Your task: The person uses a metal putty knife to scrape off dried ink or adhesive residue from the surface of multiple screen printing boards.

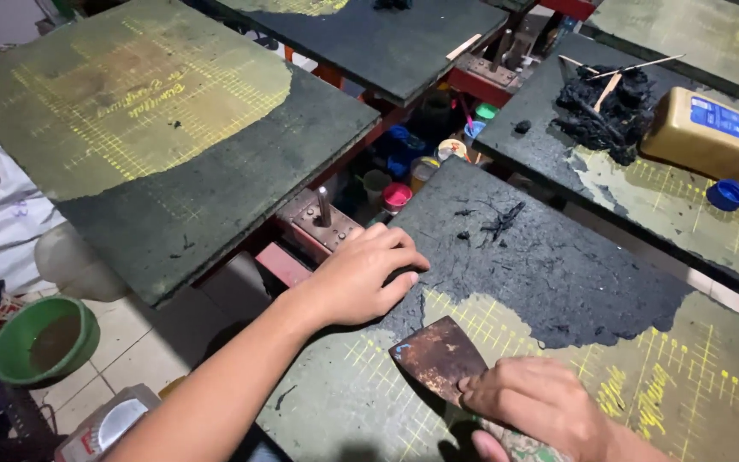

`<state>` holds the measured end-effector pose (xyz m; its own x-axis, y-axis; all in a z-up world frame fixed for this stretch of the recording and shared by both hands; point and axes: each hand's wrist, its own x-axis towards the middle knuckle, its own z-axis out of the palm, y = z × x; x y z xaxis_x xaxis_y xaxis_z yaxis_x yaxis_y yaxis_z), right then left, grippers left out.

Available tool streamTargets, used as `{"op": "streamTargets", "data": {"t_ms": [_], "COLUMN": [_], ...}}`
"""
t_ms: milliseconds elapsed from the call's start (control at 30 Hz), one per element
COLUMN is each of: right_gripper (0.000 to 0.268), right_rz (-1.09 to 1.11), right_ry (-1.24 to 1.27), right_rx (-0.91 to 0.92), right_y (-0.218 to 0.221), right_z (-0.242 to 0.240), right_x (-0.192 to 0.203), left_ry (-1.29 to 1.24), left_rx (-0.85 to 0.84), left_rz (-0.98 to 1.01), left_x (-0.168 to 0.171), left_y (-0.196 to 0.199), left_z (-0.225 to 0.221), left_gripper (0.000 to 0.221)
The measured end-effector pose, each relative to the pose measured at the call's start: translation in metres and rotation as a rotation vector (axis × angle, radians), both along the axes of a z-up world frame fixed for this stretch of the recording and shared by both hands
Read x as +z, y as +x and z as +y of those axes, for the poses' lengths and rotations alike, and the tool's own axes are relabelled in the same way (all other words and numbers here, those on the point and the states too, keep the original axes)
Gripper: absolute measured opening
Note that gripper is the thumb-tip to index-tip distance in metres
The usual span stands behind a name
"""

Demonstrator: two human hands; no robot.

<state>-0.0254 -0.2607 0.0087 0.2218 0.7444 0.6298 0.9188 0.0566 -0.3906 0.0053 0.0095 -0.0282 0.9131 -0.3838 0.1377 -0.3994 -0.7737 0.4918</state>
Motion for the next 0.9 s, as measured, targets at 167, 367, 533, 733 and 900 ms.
{"op": "streamTargets", "data": {"t_ms": [167,367,533,733,900], "right_gripper": [0.028,0.024,0.037,0.033,0.031], "right_rz": [-0.022,-0.036,0.1,0.044,0.008], "right_ry": [-0.028,0.014,0.127,0.103,-0.006], "right_rx": [0.008,-0.038,-0.291,-0.148,-0.036], "right_y": [0.0,0.0,-0.001,0.002,0.008], "right_z": [-0.003,-0.001,0.002,-0.01,-0.01], "right_x": [-0.004,-0.019,-0.019,-0.009,-0.02], "left_ry": [0.008,0.015,-0.013,0.001,0.02], "left_rx": [0.0,0.003,0.014,0.007,-0.027], "left_rz": [-0.012,0.024,0.115,0.148,0.097], "left_x": [-0.003,0.006,0.015,0.018,0.013], "left_y": [0.0,-0.002,-0.004,-0.006,-0.005], "left_z": [0.0,0.0,0.001,0.002,0.004], "left_gripper": [0.031,0.032,0.034,0.035,0.035]}}
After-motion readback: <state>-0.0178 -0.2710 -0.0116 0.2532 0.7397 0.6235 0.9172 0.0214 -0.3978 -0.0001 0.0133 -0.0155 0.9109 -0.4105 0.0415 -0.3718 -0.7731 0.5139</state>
